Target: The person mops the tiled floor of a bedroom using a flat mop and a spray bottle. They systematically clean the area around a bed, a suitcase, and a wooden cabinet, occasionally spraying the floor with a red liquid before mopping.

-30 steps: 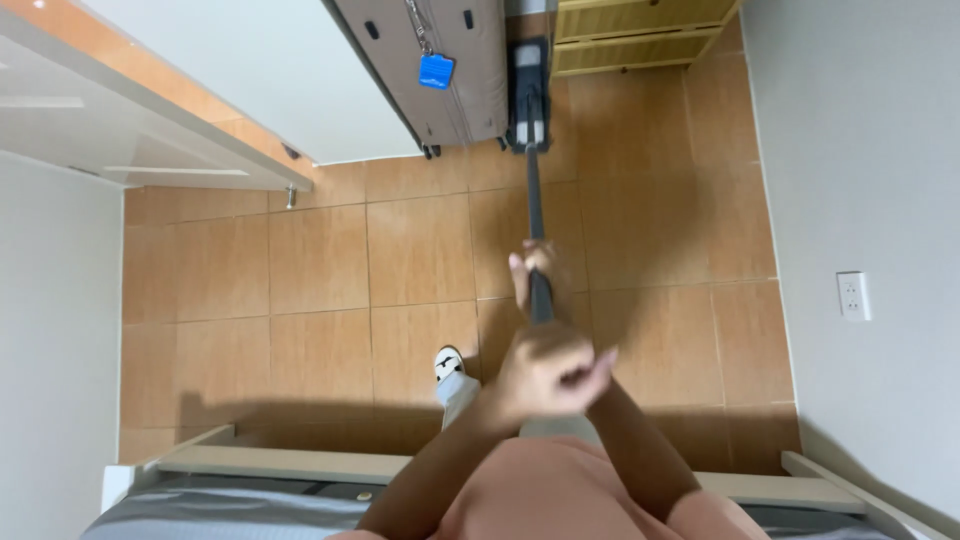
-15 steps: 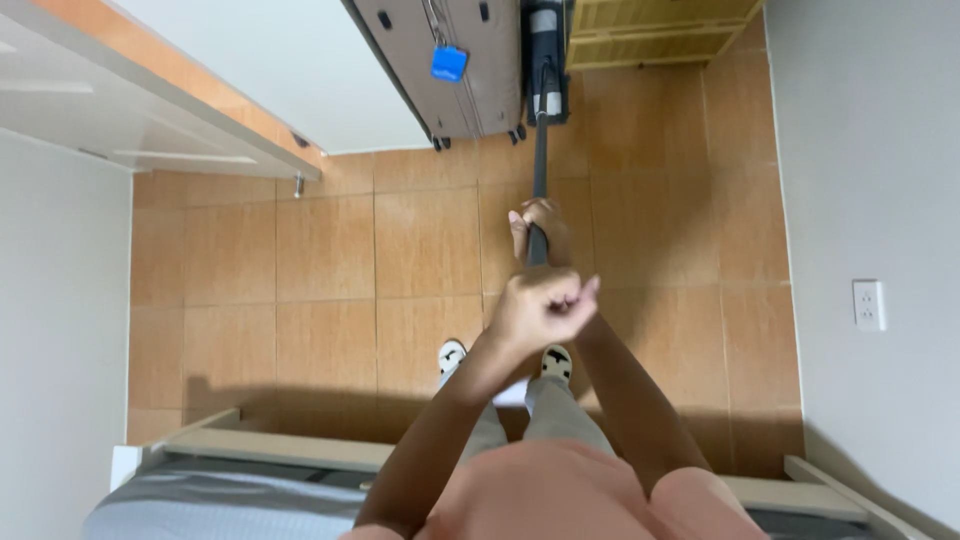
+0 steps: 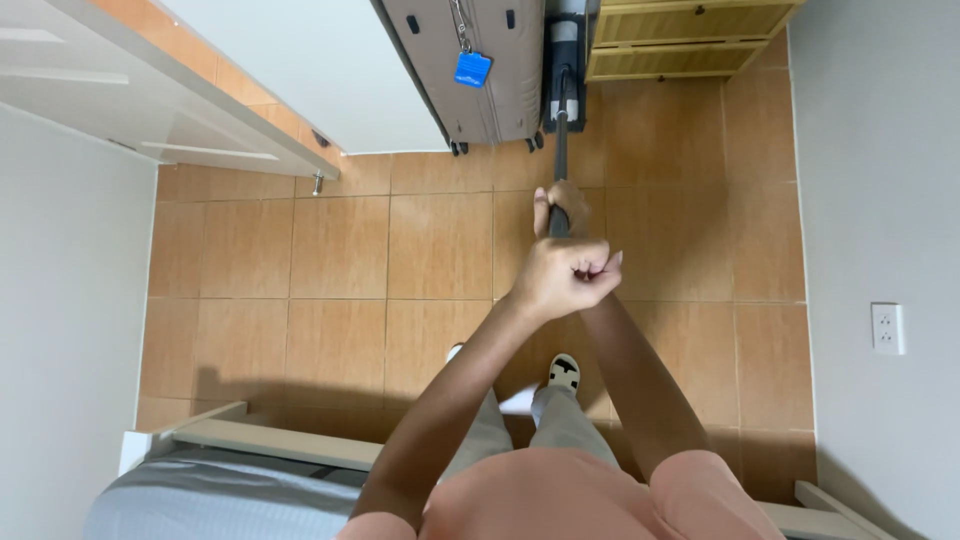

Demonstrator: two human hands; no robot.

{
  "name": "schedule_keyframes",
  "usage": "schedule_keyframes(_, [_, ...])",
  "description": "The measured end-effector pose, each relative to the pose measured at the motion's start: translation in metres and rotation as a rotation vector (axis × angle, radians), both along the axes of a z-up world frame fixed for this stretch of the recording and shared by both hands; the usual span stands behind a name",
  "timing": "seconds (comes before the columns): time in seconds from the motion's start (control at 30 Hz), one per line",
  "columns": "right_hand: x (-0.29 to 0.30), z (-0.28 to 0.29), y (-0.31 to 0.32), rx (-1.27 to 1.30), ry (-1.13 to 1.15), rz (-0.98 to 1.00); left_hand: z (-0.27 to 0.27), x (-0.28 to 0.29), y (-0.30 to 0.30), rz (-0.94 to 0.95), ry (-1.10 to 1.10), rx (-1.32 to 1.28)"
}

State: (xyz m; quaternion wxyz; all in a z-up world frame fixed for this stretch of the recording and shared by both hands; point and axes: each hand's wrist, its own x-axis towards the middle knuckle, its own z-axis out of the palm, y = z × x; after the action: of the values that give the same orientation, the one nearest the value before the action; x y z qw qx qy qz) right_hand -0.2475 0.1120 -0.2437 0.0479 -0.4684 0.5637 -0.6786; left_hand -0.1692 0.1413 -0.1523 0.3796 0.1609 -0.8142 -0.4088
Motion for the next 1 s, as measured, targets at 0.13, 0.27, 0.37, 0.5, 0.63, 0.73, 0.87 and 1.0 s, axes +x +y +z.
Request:
schedule_keyframes(0.13, [0.021, 0.101, 0.055, -0.006, -0.054, 0.283, 0.064, 0.025, 0.029, 0.088, -0.036, 0.127])
schedule_keyframes(0.27, [0.059, 0.123, 0.077, -0.086, -0.074, 0.281, 0.138, 0.052, 0.059, 0.013, -0.008, 0.171])
schedule_keyframes(0.37, [0.043, 0.109, 0.073, -0.147, -0.023, 0.141, 0.113, 0.045, 0.052, -0.035, 0.023, 0.12])
schedule_keyframes(0.5, [0.019, 0.09, 0.07, -0.134, -0.261, 0.576, 0.03, 0.023, 0.027, -0.064, 0.037, 0.084])
schedule_keyframes(0.63, [0.015, 0.062, 0.064, -0.117, -0.132, 0.311, -0.021, 0.011, 0.033, -0.058, 0.018, 0.045])
schedule_keyframes(0.73, [0.015, 0.048, 0.059, -0.109, 0.007, 0.033, 0.027, 0.015, 0.057, -0.114, 0.038, 0.062])
schedule_keyframes(0.87, [0.02, 0.095, 0.105, -0.043, 0.047, -0.071, 0.128, 0.032, 0.085, -0.239, 0.069, 0.088])
schedule_keyframes(1.0, [0.02, 0.169, 0.169, 0.278, 0.114, 0.036, 0.166, 0.042, 0.123, -0.387, 0.116, 0.143])
